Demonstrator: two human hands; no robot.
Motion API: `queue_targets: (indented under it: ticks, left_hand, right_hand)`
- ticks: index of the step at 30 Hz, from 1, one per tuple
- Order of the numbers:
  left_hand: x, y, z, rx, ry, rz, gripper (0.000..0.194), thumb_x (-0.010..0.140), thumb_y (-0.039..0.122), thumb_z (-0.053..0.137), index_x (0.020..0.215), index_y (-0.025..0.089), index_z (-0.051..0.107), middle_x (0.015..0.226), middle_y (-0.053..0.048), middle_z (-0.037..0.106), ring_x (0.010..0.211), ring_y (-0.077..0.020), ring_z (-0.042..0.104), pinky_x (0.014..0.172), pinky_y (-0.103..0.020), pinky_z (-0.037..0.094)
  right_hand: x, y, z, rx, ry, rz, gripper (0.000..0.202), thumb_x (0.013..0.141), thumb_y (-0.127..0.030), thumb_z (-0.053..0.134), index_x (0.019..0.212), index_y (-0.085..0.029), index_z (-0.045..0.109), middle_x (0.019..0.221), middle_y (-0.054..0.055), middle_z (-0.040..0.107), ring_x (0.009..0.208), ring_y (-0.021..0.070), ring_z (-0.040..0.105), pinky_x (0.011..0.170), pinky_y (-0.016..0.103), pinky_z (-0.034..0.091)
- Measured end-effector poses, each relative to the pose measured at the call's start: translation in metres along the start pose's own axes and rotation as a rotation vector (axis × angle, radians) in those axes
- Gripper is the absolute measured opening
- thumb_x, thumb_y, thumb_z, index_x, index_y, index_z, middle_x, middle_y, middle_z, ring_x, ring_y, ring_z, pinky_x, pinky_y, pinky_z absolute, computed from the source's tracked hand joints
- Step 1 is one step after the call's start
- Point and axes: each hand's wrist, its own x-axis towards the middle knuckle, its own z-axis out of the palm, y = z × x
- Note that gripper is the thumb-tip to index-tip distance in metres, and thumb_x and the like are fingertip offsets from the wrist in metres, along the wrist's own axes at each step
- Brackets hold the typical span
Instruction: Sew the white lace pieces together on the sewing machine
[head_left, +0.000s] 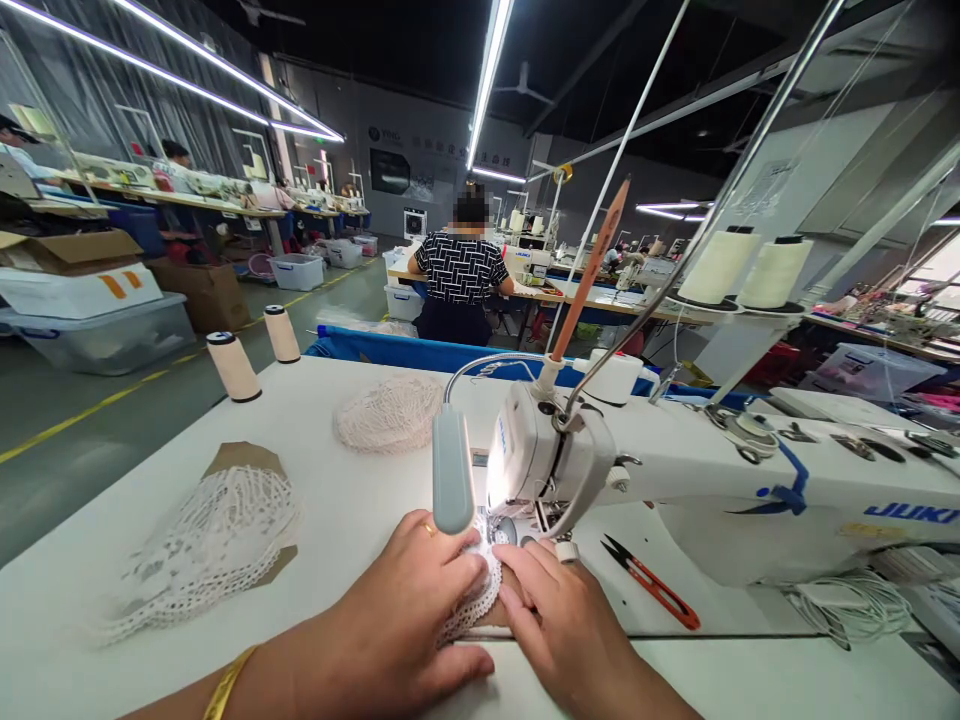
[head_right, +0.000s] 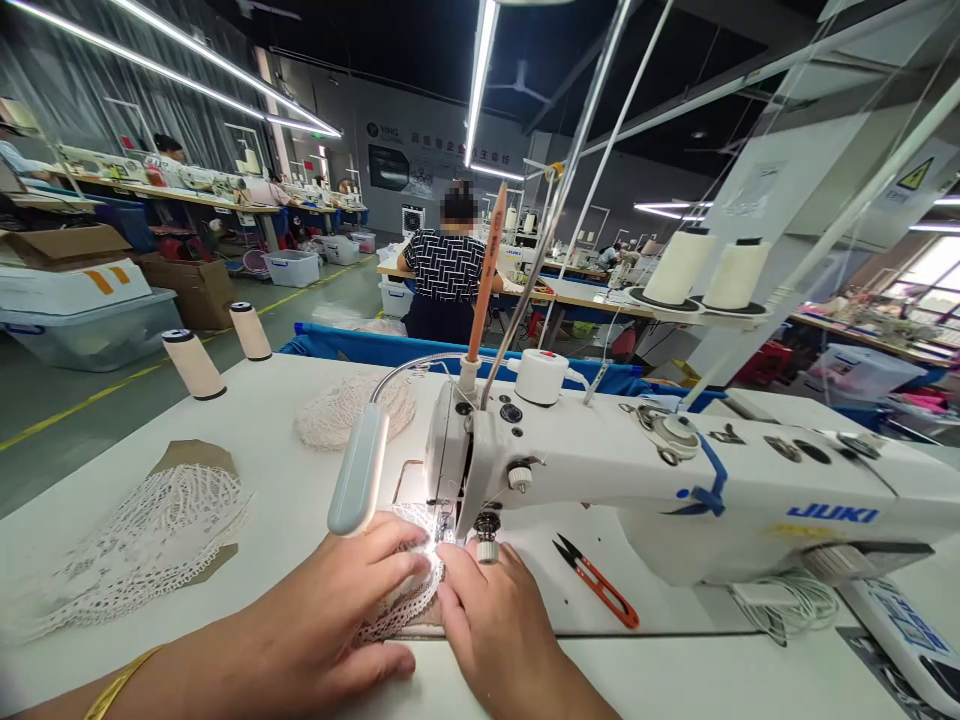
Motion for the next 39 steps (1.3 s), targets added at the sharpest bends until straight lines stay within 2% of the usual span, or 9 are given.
queue_targets:
  ticks: [6, 11, 15, 19, 24, 27, 31, 34, 39]
  left_hand:
    - [0.001, 0.006, 0.010, -0.014, 0.114, 0.091, 0.020, 0.087, 0.002, 0.049, 0.087, 0.022, 0.050, 0.099, -0.007, 0.068, 0.085, -0.0243, 0.061, 0.077, -0.038, 0.050]
    - [0.014, 0.004, 0.016, -0.159, 0.207, 0.034, 0.015, 0.086, 0.013, 0.052, 0.097, 0.023, 0.053, 0.088, -0.004, 0.065, 0.073, -0.0228, 0.056, 0.065, -0.035, 0.046]
    - [0.021, -0.007, 0.021, -0.175, 0.219, 0.048, 0.025, 0.088, 0.011, 0.047, 0.102, 0.022, 0.065, 0.095, -0.006, 0.070, 0.084, -0.0250, 0.063, 0.075, -0.037, 0.051]
    - [0.028, -0.018, 0.021, -0.238, 0.214, 0.017, 0.032, 0.084, 0.008, 0.046, 0.092, 0.023, 0.073, 0.093, -0.004, 0.071, 0.090, -0.0236, 0.067, 0.081, -0.033, 0.055]
    - [0.031, -0.018, 0.014, -0.260, 0.216, 0.024, 0.028, 0.086, 0.009, 0.047, 0.081, 0.023, 0.070, 0.091, -0.002, 0.071, 0.089, -0.0218, 0.067, 0.080, -0.031, 0.057]
    - [0.029, -0.016, 0.011, -0.222, 0.245, 0.089, 0.025, 0.088, 0.008, 0.048, 0.075, 0.022, 0.065, 0.089, -0.003, 0.069, 0.086, -0.0213, 0.065, 0.077, -0.031, 0.056]
    - [0.019, -0.014, 0.013, -0.123, 0.214, 0.195, 0.021, 0.085, 0.006, 0.054, 0.082, 0.020, 0.069, 0.095, -0.004, 0.073, 0.088, -0.0231, 0.067, 0.080, -0.037, 0.052]
    - [0.010, -0.012, 0.017, -0.049, 0.175, 0.257, 0.025, 0.090, 0.003, 0.055, 0.092, 0.021, 0.071, 0.094, -0.004, 0.076, 0.084, -0.0229, 0.067, 0.080, -0.039, 0.049]
    - [0.004, -0.012, 0.022, 0.012, 0.192, 0.325, 0.023, 0.088, 0.002, 0.057, 0.095, 0.021, 0.068, 0.092, -0.004, 0.077, 0.076, -0.0224, 0.066, 0.080, -0.042, 0.046]
  right_hand:
    - [0.002, -0.002, 0.004, 0.099, 0.012, -0.022, 0.031, 0.108, -0.013, 0.043, 0.088, -0.024, 0.063, 0.075, 0.001, 0.068, 0.067, 0.0197, 0.063, 0.065, 0.030, 0.041]
    - [0.011, -0.006, -0.005, 0.331, -0.001, 0.209, 0.026, 0.111, -0.024, 0.047, 0.097, -0.023, 0.069, 0.075, -0.002, 0.069, 0.063, 0.0161, 0.061, 0.059, 0.026, 0.040]
    - [0.016, -0.009, -0.006, 0.427, 0.004, 0.371, 0.031, 0.109, -0.034, 0.051, 0.088, -0.022, 0.069, 0.059, -0.007, 0.046, 0.051, 0.0140, 0.044, 0.050, 0.026, 0.032]
    - [0.018, -0.008, -0.002, 0.475, 0.008, 0.436, 0.033, 0.106, -0.036, 0.049, 0.081, -0.022, 0.066, 0.059, -0.008, 0.032, 0.051, 0.0140, 0.037, 0.048, 0.027, 0.027]
    - [0.019, -0.009, -0.002, 0.495, -0.031, 0.457, 0.034, 0.106, -0.036, 0.050, 0.074, -0.024, 0.056, 0.059, -0.007, 0.036, 0.052, 0.0140, 0.037, 0.049, 0.027, 0.028]
    - [0.016, -0.008, -0.004, 0.436, -0.017, 0.389, 0.032, 0.108, -0.033, 0.048, 0.080, -0.024, 0.060, 0.060, -0.005, 0.049, 0.053, 0.0150, 0.045, 0.053, 0.027, 0.033]
    - [0.006, -0.002, -0.007, 0.258, -0.096, 0.106, 0.030, 0.110, -0.021, 0.043, 0.088, -0.024, 0.064, 0.075, 0.000, 0.069, 0.066, 0.0181, 0.063, 0.063, 0.029, 0.040]
    - [0.000, 0.002, -0.009, 0.127, -0.091, -0.070, 0.029, 0.105, -0.011, 0.043, 0.088, -0.023, 0.063, 0.077, 0.001, 0.070, 0.067, 0.0193, 0.063, 0.065, 0.031, 0.039]
    - [-0.003, 0.004, -0.009, 0.079, -0.026, -0.117, 0.028, 0.098, -0.005, 0.045, 0.100, -0.023, 0.066, 0.076, 0.000, 0.074, 0.062, 0.0198, 0.062, 0.062, 0.032, 0.039]
